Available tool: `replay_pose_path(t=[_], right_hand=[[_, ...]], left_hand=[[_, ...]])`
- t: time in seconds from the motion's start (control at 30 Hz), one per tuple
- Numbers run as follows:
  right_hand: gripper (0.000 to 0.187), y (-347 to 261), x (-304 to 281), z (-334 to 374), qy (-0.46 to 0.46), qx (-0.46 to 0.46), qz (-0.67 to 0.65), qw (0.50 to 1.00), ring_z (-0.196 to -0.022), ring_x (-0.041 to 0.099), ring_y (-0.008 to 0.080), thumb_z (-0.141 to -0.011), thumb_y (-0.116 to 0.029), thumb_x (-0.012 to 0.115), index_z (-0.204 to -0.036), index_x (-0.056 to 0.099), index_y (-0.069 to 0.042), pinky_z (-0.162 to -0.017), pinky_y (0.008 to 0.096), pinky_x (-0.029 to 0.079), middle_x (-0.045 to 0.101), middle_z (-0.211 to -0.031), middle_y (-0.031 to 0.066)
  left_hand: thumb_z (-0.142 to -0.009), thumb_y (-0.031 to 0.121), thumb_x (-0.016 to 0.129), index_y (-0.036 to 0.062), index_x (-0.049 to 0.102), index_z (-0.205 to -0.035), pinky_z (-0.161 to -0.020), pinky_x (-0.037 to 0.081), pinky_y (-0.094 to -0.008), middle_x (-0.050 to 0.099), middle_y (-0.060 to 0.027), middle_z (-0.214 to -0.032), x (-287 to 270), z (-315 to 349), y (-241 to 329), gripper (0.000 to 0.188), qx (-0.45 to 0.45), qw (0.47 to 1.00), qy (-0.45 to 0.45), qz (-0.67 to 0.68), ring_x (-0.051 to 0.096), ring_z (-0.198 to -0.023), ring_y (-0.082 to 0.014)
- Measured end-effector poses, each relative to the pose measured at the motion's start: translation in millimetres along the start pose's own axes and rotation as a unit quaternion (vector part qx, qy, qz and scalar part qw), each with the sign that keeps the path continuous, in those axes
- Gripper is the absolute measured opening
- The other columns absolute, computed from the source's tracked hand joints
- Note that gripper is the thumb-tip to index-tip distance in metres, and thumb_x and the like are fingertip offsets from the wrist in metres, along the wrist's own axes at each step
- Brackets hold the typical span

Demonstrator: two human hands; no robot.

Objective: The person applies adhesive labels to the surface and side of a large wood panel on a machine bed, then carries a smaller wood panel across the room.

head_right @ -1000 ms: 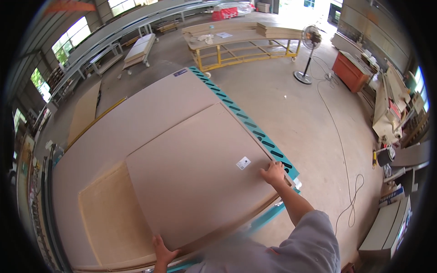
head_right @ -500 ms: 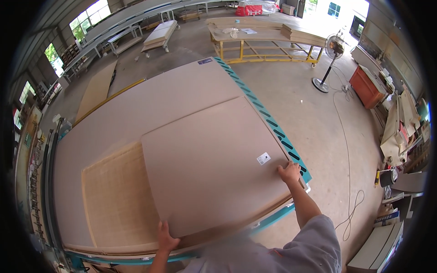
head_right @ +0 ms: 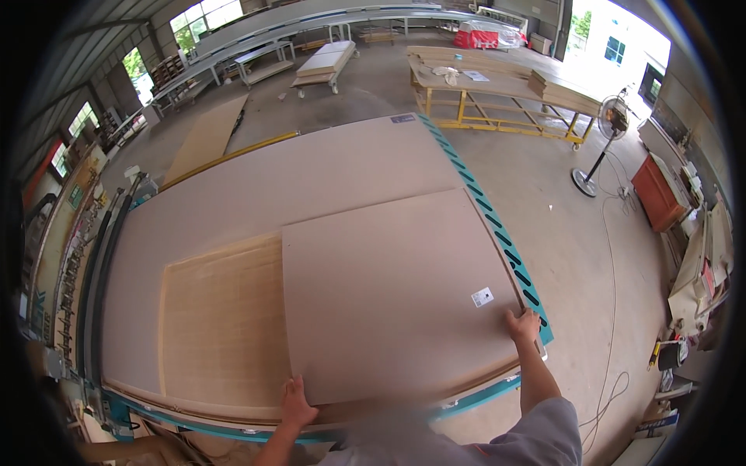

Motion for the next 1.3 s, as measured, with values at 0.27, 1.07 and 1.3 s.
replay_pose_path(t=[0.27,1.07,1.3], right_hand=[[0.056,25.7,20.9,37.3,-0.051,-0.024,-0.028,0.998,-0.105,0.054,0.0386,-0.077,-0.047,0.061,-0.1,0.065,0.003,-0.093,0.047,0.044,0.06,-0.109,0.024],[0.038,36.5,10.9,24.4,-0.192,0.0,-0.25,0.949,-0.07,0.065,0.0251,-0.066,-0.019,0.067,-0.093,0.067,0.008,-0.066,0.0358,0.051,0.067,-0.078,0.0165],[0.036,107.5,18.8,66.4,-0.18,-0.039,-0.2,0.962,-0.075,0.066,0.0285,-0.066,-0.021,0.068,-0.09,0.066,0.006,-0.069,0.0391,0.05,0.067,-0.078,0.0192]], left_hand=[[-0.07,0.026,0.075,-0.0013,0.022,-0.145,-0.112,0.029,-0.0444,0.037,-0.0296,-0.142,-12.2,7.5,-32.7,0.096,-0.019,0.993,0.007,0.119,0.034,-0.133,-0.0428],[-0.072,0.039,0.064,-0.0042,0.045,-0.134,-0.101,0.04,-0.0473,0.053,-0.0271,-0.129,-59.6,16.0,-10.9,0.078,-0.191,0.946,0.142,0.22,0.048,-0.122,-0.0408],[-0.068,0.05,0.072,-0.0057,0.045,-0.131,-0.1,0.041,-0.0473,0.054,-0.0283,-0.125,-36.4,77.8,-34.7,0.088,-0.207,0.946,0.131,0.213,0.049,-0.119,-0.0439]])
Point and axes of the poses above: each hand's wrist, its own z-axis away from the middle knuckle, its own x-axis out of the palm, y = z × x, the point moved 10 cm from there along -z, towards the middle knuckle
